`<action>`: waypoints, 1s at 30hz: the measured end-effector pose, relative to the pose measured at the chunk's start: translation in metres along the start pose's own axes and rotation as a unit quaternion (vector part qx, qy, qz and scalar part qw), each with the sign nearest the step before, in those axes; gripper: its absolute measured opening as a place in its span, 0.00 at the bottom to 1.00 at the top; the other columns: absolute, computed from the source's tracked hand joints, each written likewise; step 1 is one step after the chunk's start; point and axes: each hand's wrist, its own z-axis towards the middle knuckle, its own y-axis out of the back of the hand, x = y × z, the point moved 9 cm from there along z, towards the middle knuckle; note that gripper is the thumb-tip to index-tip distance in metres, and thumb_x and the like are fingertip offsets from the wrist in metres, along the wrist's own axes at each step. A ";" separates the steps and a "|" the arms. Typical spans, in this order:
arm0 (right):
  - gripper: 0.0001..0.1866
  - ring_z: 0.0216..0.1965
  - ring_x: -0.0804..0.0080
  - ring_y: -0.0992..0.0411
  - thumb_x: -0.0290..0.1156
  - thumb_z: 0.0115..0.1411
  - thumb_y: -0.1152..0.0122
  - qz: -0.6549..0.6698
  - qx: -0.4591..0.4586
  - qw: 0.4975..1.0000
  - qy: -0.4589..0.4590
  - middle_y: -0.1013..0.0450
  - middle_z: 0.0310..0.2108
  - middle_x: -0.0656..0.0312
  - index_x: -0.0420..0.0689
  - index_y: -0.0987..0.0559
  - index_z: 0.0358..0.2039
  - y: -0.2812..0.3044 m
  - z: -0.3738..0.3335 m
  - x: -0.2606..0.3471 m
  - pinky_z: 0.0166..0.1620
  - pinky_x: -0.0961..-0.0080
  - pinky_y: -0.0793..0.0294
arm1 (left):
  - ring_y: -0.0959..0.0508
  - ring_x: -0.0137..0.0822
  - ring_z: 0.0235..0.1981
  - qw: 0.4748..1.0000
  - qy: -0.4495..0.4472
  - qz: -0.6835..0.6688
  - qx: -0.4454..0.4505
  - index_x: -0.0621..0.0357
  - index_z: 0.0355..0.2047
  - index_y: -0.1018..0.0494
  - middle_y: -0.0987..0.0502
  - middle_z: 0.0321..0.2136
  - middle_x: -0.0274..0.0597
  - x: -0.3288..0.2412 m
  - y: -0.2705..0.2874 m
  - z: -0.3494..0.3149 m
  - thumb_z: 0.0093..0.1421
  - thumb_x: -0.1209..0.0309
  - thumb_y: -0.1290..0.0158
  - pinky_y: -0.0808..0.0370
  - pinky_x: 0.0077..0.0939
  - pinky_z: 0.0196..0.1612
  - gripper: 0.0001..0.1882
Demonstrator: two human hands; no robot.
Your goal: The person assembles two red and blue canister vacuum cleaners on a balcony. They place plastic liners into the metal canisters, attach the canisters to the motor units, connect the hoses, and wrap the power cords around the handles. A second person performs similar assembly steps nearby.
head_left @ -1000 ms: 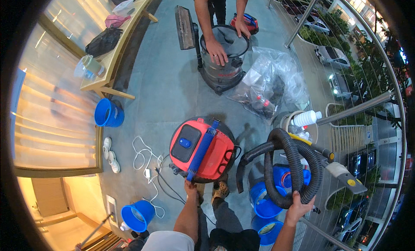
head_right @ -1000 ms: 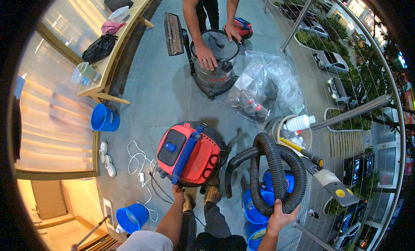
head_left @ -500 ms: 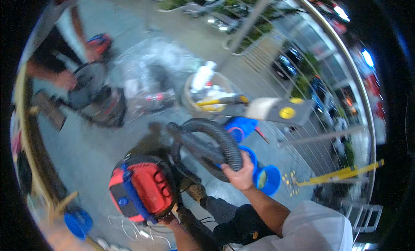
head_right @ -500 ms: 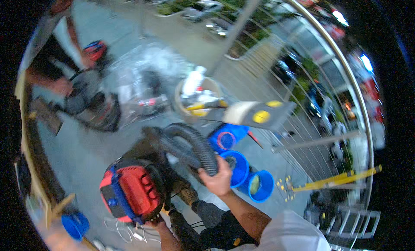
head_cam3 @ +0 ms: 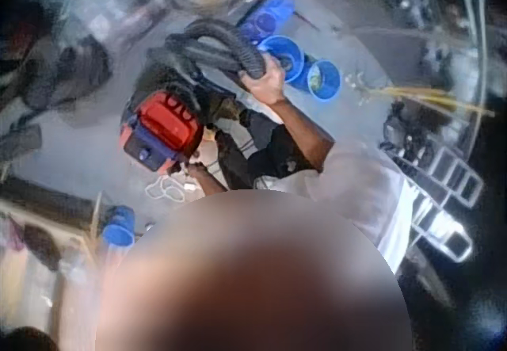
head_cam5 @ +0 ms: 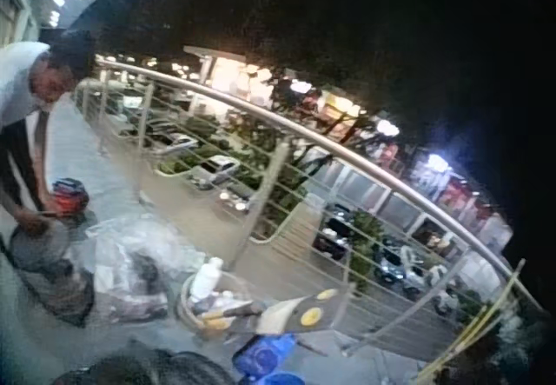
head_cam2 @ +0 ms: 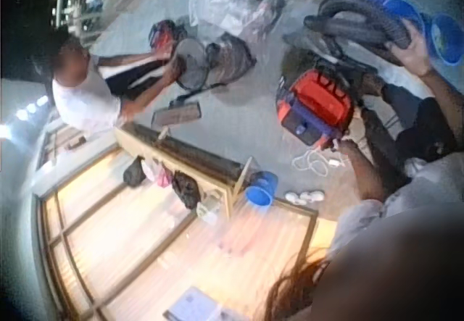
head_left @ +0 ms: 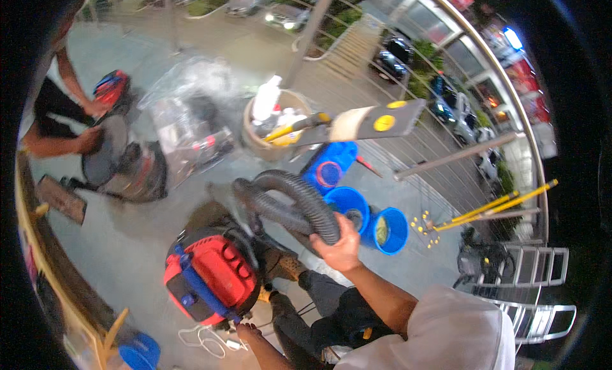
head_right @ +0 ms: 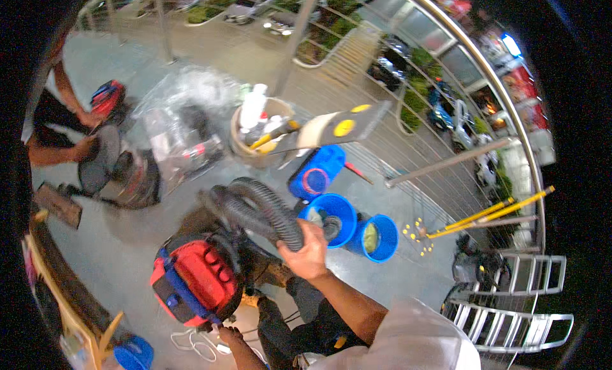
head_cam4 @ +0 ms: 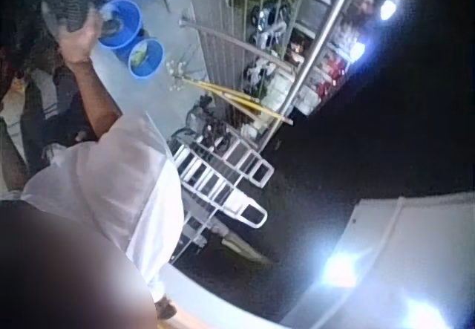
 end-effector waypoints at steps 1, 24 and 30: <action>0.29 0.42 0.53 0.34 0.35 0.37 0.33 0.003 0.014 1.000 -0.018 0.31 0.36 0.47 0.34 0.29 0.39 -0.003 -0.001 -0.003 0.47 0.63 0.36 | 0.37 0.34 0.24 0.997 -0.064 0.027 0.034 0.62 0.33 0.33 0.35 0.24 0.39 -0.018 0.006 -0.002 0.49 0.62 0.50 0.36 0.30 0.33 0.16; 0.31 0.39 0.59 0.32 0.25 0.39 0.34 -0.025 0.082 0.996 -0.040 0.31 0.37 0.47 0.27 0.35 0.44 -0.036 0.057 -0.061 0.44 0.70 0.34 | 0.37 0.49 0.53 0.439 -0.361 0.784 0.249 0.64 0.45 0.32 0.33 0.47 0.56 -0.268 -0.378 -0.083 0.57 0.43 0.66 0.40 0.37 0.53 0.35; 0.31 0.39 0.59 0.32 0.27 0.40 0.35 -0.033 0.085 0.994 -0.057 0.31 0.37 0.49 0.31 0.35 0.45 -0.049 0.074 -0.073 0.44 0.68 0.34 | 0.30 0.51 0.45 0.511 -0.417 0.712 0.239 0.61 0.37 0.28 0.28 0.41 0.55 -0.278 -0.376 -0.095 0.54 0.42 0.60 0.34 0.38 0.46 0.32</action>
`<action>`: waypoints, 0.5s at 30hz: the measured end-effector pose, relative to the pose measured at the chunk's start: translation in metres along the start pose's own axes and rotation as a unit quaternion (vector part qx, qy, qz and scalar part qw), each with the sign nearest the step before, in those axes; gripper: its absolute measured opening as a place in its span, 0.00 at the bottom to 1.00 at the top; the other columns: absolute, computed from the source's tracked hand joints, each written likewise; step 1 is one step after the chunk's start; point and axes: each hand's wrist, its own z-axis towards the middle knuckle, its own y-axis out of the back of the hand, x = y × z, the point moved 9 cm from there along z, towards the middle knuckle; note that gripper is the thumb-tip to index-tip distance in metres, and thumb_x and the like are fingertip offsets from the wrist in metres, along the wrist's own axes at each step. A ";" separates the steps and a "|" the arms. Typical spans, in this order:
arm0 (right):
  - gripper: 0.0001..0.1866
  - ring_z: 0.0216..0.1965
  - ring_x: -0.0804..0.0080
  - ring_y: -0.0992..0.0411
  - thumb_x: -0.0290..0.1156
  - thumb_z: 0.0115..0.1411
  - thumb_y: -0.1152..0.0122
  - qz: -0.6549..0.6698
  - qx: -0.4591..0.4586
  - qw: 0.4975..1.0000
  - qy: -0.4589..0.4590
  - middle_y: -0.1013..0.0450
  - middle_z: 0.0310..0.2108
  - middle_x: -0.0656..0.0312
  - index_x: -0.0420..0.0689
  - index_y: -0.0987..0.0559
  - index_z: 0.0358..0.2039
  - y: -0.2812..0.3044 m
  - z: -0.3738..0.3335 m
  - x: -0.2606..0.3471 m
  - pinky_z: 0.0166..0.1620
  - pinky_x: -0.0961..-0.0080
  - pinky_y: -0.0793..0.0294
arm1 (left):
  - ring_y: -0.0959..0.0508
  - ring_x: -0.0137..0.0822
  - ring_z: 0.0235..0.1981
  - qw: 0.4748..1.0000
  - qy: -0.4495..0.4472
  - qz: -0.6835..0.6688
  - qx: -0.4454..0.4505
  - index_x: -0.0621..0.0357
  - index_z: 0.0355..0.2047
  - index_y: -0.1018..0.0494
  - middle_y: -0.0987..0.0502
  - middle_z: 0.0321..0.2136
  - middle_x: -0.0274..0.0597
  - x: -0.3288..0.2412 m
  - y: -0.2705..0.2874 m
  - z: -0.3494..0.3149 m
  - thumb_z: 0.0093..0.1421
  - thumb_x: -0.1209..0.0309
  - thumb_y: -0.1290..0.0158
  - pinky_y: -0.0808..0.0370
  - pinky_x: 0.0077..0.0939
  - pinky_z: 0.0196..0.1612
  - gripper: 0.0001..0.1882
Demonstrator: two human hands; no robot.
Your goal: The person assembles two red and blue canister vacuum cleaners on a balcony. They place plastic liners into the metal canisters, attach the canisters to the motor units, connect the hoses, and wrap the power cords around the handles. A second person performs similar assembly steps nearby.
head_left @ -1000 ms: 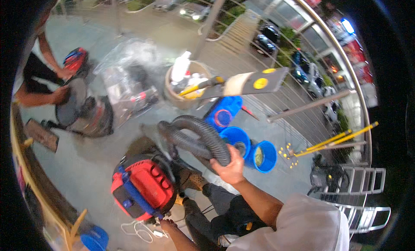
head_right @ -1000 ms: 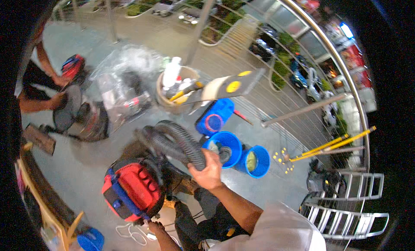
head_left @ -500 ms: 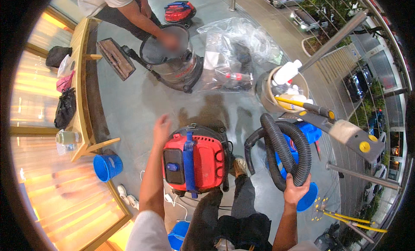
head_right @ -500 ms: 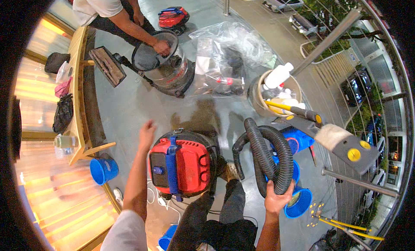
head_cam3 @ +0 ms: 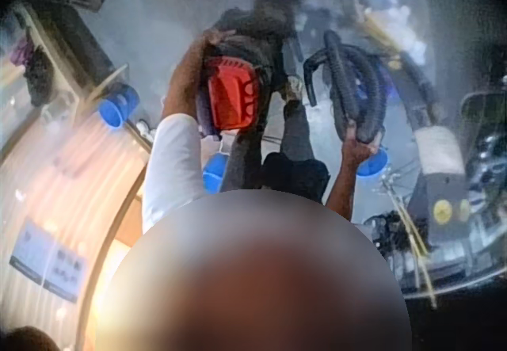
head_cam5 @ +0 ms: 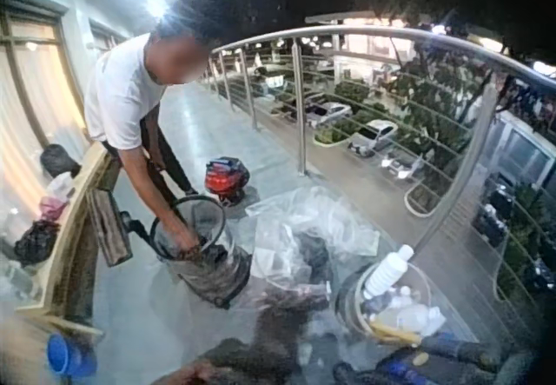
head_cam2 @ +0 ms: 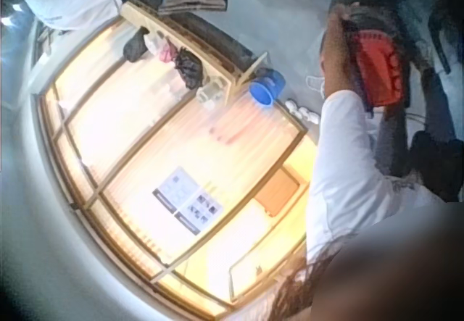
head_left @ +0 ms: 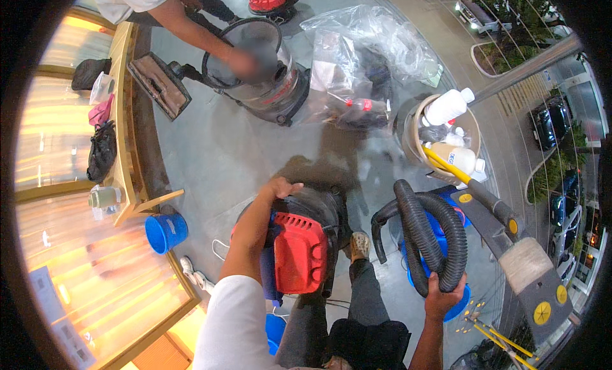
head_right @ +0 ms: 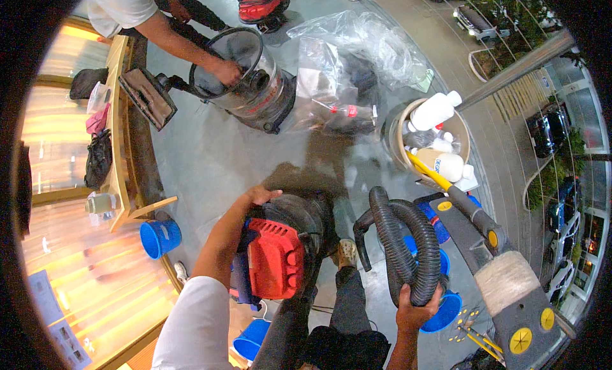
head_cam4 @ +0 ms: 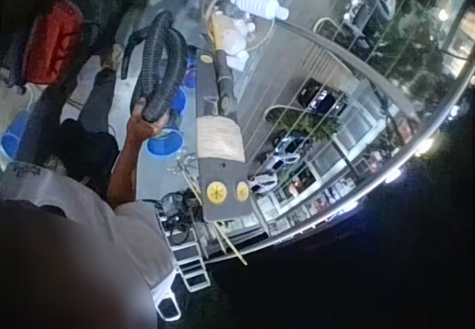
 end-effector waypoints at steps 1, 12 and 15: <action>0.31 0.39 0.59 0.32 0.27 0.41 0.35 0.026 0.004 1.000 -0.007 0.31 0.37 0.50 0.31 0.35 0.46 -0.002 0.002 0.001 0.44 0.68 0.34 | 0.28 0.51 0.43 0.999 0.015 -0.036 -0.018 0.60 0.35 0.27 0.27 0.39 0.55 0.001 0.007 -0.005 0.53 0.43 0.58 0.32 0.38 0.44 0.31; 0.29 0.38 0.62 0.31 0.25 0.41 0.37 -0.015 0.014 0.999 0.030 0.31 0.38 0.51 0.31 0.35 0.45 -0.004 0.013 0.033 0.43 0.70 0.34 | 0.26 0.52 0.33 0.945 0.064 -0.137 -0.289 0.59 0.30 0.28 0.26 0.30 0.53 0.012 0.090 -0.170 0.53 0.55 0.50 0.30 0.39 0.35 0.19; 0.29 0.38 0.63 0.32 0.25 0.42 0.37 0.021 0.012 1.000 0.009 0.31 0.38 0.51 0.31 0.36 0.45 -0.002 0.015 0.033 0.43 0.72 0.34 | 0.26 0.51 0.33 0.926 0.132 -0.169 -0.311 0.63 0.33 0.31 0.26 0.28 0.55 0.013 0.059 -0.273 0.49 0.56 0.46 0.30 0.38 0.35 0.21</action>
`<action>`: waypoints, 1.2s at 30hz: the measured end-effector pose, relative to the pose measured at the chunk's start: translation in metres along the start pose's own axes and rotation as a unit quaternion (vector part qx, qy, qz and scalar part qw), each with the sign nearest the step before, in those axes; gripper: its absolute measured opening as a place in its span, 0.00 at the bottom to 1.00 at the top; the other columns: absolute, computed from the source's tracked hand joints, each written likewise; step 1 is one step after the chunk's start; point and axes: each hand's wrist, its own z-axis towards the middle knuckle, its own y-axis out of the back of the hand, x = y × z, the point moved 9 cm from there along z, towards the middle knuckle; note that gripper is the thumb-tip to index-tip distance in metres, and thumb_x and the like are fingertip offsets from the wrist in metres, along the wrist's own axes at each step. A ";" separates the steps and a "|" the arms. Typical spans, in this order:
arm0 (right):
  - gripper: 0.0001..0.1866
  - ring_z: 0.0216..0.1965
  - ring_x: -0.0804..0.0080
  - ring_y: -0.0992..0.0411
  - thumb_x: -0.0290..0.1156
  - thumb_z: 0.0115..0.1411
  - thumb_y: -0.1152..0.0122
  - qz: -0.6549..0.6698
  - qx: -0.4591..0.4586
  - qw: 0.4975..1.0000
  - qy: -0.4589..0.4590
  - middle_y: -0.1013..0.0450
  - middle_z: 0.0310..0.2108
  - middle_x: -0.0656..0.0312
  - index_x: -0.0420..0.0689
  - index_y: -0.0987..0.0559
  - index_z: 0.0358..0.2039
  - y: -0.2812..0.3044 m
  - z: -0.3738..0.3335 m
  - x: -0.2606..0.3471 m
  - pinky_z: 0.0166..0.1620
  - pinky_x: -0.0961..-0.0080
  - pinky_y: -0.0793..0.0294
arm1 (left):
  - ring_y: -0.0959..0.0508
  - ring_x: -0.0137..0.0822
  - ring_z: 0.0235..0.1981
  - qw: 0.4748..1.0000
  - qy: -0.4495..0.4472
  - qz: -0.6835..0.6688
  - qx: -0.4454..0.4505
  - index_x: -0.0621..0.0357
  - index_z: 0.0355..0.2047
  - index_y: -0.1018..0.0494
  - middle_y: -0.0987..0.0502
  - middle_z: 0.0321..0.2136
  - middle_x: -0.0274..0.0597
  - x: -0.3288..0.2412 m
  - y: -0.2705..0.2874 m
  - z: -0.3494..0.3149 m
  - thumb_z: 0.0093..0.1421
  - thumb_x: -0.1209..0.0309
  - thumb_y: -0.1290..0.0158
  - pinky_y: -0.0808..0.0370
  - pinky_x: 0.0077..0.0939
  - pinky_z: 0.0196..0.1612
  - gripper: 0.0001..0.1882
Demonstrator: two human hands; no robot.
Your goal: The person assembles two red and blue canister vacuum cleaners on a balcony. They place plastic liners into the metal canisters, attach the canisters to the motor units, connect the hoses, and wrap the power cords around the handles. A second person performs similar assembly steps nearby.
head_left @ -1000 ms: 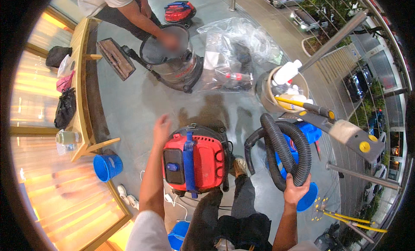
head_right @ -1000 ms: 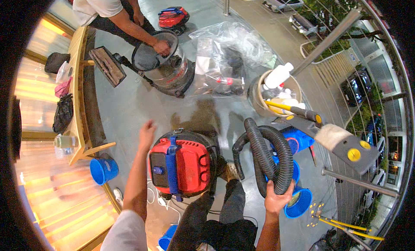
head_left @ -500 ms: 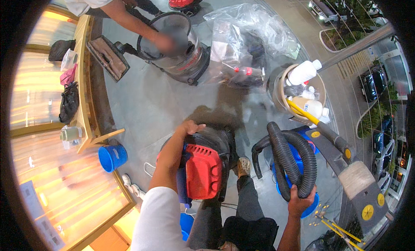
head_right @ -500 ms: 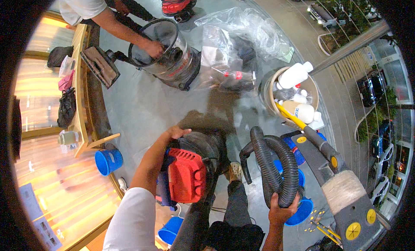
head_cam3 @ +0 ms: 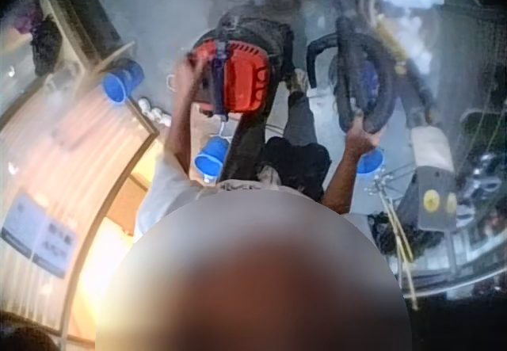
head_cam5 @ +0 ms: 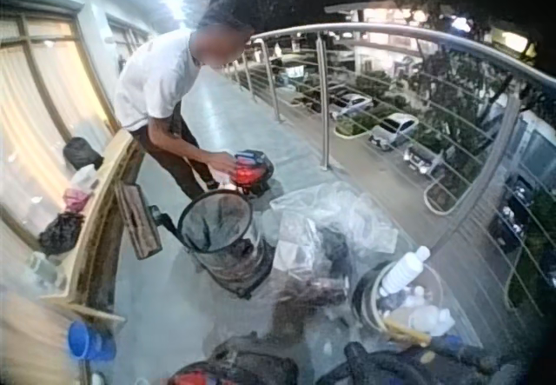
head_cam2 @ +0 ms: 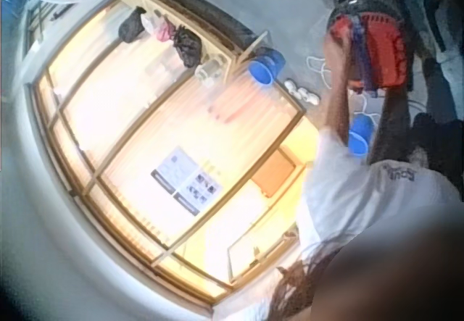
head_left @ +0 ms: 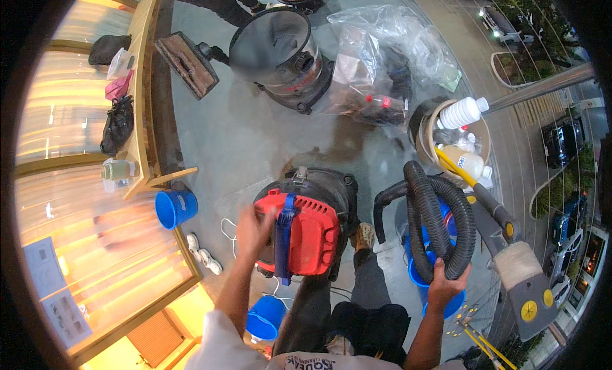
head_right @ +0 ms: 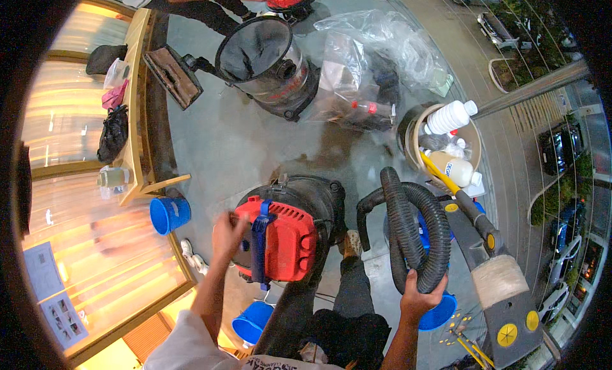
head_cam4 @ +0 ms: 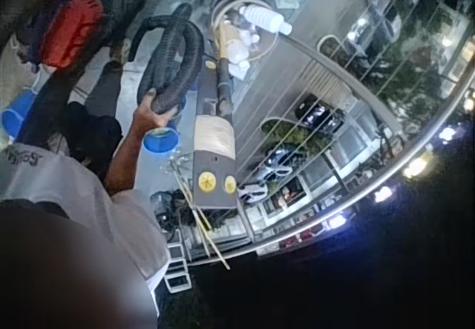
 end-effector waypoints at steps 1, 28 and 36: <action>0.29 0.38 0.64 0.32 0.24 0.42 0.37 0.026 0.001 0.999 -0.020 0.31 0.38 0.51 0.31 0.36 0.45 -0.001 0.001 -0.002 0.43 0.72 0.34 | 0.26 0.51 0.32 0.999 -0.020 -0.017 -0.022 0.64 0.34 0.33 0.26 0.27 0.55 0.001 0.007 -0.029 0.48 0.57 0.44 0.30 0.38 0.35 0.23; 0.24 0.35 0.68 0.33 0.23 0.44 0.37 0.100 0.048 0.993 0.049 0.31 0.35 0.55 0.32 0.35 0.41 -0.012 0.004 0.030 0.42 0.74 0.35 | 0.32 0.29 0.17 0.980 0.091 -0.169 -0.043 0.62 0.25 0.30 0.30 0.16 0.37 0.041 -0.032 -0.085 0.35 0.71 0.46 0.34 0.25 0.23 0.13; 0.27 0.36 0.66 0.32 0.24 0.43 0.37 0.086 0.048 0.995 0.029 0.31 0.36 0.53 0.30 0.36 0.44 -0.019 -0.001 0.015 0.42 0.73 0.34 | 0.29 0.38 0.18 0.979 0.081 -0.175 -0.060 0.62 0.23 0.31 0.30 0.15 0.45 0.026 -0.030 -0.063 0.36 0.70 0.47 0.33 0.31 0.25 0.12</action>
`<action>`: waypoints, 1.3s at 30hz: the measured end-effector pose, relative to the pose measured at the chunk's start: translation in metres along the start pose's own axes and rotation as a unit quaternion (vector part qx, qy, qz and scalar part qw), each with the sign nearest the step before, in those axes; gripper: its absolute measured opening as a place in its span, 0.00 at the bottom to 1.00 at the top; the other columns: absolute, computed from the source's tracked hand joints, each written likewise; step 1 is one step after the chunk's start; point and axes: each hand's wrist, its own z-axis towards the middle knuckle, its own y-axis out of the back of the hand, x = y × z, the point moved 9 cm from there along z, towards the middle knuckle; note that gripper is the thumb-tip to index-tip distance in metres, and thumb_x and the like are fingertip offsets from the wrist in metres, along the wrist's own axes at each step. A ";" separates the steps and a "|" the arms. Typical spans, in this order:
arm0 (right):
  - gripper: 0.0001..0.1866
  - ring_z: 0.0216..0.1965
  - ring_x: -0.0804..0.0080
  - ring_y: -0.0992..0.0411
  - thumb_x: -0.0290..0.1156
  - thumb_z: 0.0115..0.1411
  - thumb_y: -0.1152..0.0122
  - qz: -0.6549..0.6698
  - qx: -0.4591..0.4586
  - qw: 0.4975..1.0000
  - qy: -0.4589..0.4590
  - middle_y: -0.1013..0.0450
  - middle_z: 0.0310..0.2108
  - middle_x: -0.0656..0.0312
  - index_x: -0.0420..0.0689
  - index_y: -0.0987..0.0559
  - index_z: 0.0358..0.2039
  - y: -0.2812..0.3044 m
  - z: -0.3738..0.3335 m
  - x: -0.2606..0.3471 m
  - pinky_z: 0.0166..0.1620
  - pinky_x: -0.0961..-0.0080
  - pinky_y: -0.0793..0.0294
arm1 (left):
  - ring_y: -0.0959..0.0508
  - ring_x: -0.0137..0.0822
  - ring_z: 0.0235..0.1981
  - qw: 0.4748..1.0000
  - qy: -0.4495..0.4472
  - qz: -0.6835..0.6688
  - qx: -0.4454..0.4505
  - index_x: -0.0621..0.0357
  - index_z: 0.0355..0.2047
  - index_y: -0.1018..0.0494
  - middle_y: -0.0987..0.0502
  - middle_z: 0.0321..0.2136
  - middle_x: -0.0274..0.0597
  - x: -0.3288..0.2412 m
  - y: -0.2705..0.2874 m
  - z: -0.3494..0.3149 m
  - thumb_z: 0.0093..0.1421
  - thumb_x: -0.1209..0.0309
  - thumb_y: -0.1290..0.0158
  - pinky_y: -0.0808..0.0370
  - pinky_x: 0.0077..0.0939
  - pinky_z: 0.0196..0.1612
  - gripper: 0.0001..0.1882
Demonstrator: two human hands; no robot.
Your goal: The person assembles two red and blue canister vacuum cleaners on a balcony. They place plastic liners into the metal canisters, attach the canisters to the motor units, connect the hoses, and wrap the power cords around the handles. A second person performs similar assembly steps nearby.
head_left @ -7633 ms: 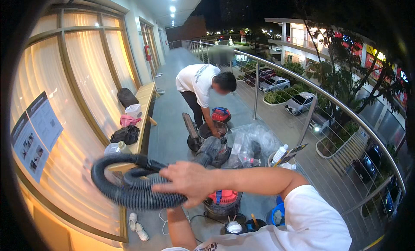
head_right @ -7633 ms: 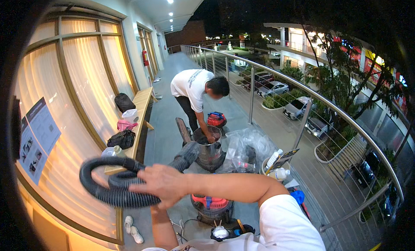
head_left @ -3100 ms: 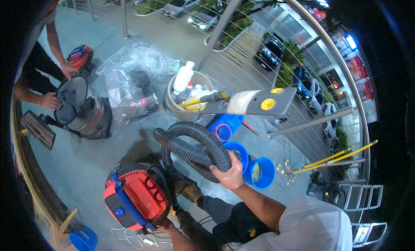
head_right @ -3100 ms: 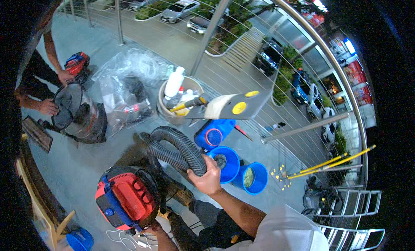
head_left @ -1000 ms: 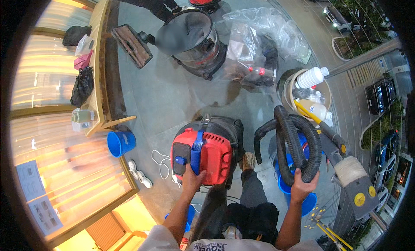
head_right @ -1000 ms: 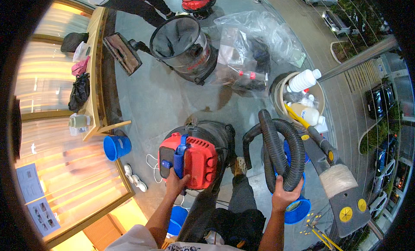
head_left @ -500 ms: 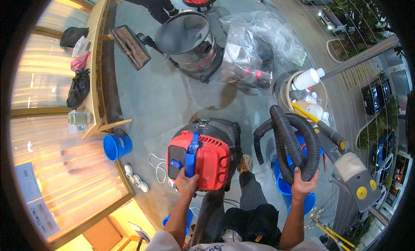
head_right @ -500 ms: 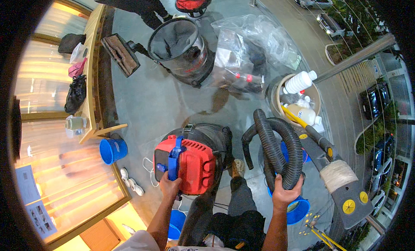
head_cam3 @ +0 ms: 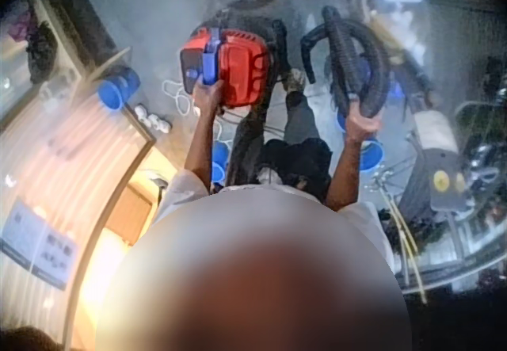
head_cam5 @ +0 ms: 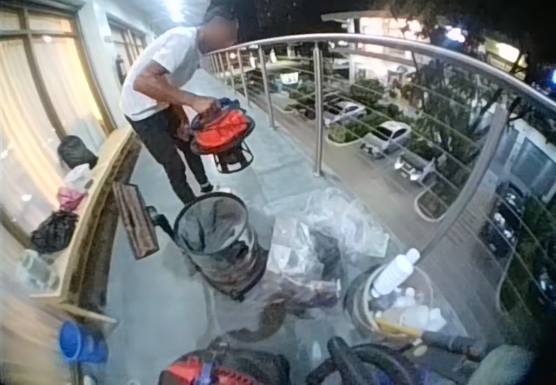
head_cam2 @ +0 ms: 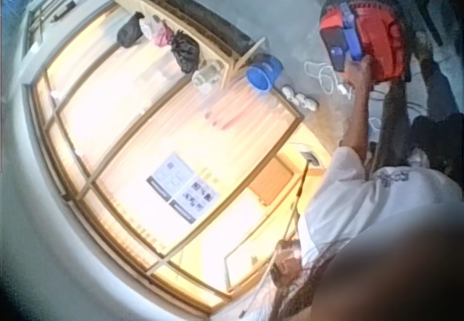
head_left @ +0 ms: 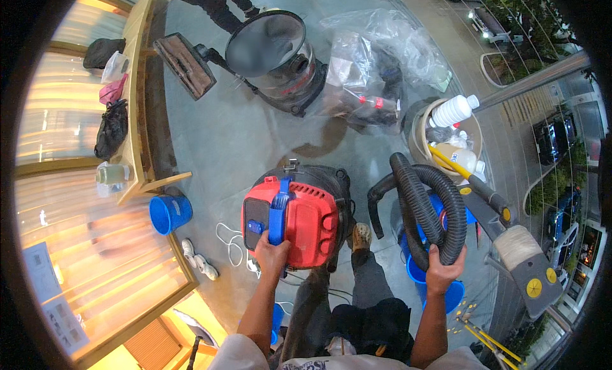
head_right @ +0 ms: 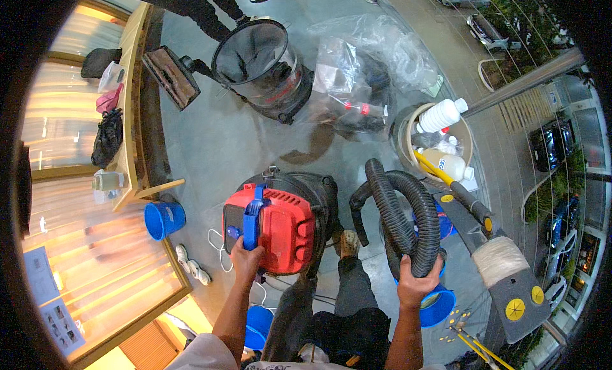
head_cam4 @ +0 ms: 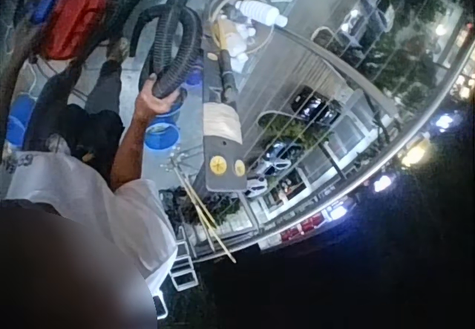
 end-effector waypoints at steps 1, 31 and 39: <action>0.28 0.36 0.66 0.32 0.24 0.43 0.37 0.013 0.001 1.000 -0.005 0.32 0.36 0.52 0.30 0.36 0.44 0.000 0.000 -0.003 0.42 0.73 0.34 | 0.29 0.37 0.18 1.000 0.001 -0.007 -0.006 0.62 0.22 0.32 0.30 0.15 0.44 -0.002 0.000 0.003 0.36 0.70 0.47 0.33 0.31 0.25 0.12; 0.28 0.37 0.68 0.32 0.21 0.42 0.38 0.047 -0.007 0.997 0.060 0.31 0.36 0.54 0.31 0.36 0.46 -0.025 0.020 0.050 0.43 0.74 0.34 | 0.25 0.49 0.35 0.993 -0.091 0.073 0.034 0.63 0.40 0.32 0.25 0.31 0.55 -0.051 0.024 0.047 0.53 0.60 0.50 0.30 0.35 0.38 0.20; 0.30 0.40 0.66 0.33 0.21 0.42 0.38 0.028 0.010 0.999 0.042 0.33 0.40 0.52 0.29 0.37 0.46 -0.010 0.012 0.024 0.45 0.73 0.35 | 0.28 0.50 0.43 0.937 -0.064 0.306 0.156 0.56 0.44 0.32 0.27 0.39 0.53 -0.047 -0.109 0.211 0.51 0.60 0.54 0.32 0.41 0.43 0.22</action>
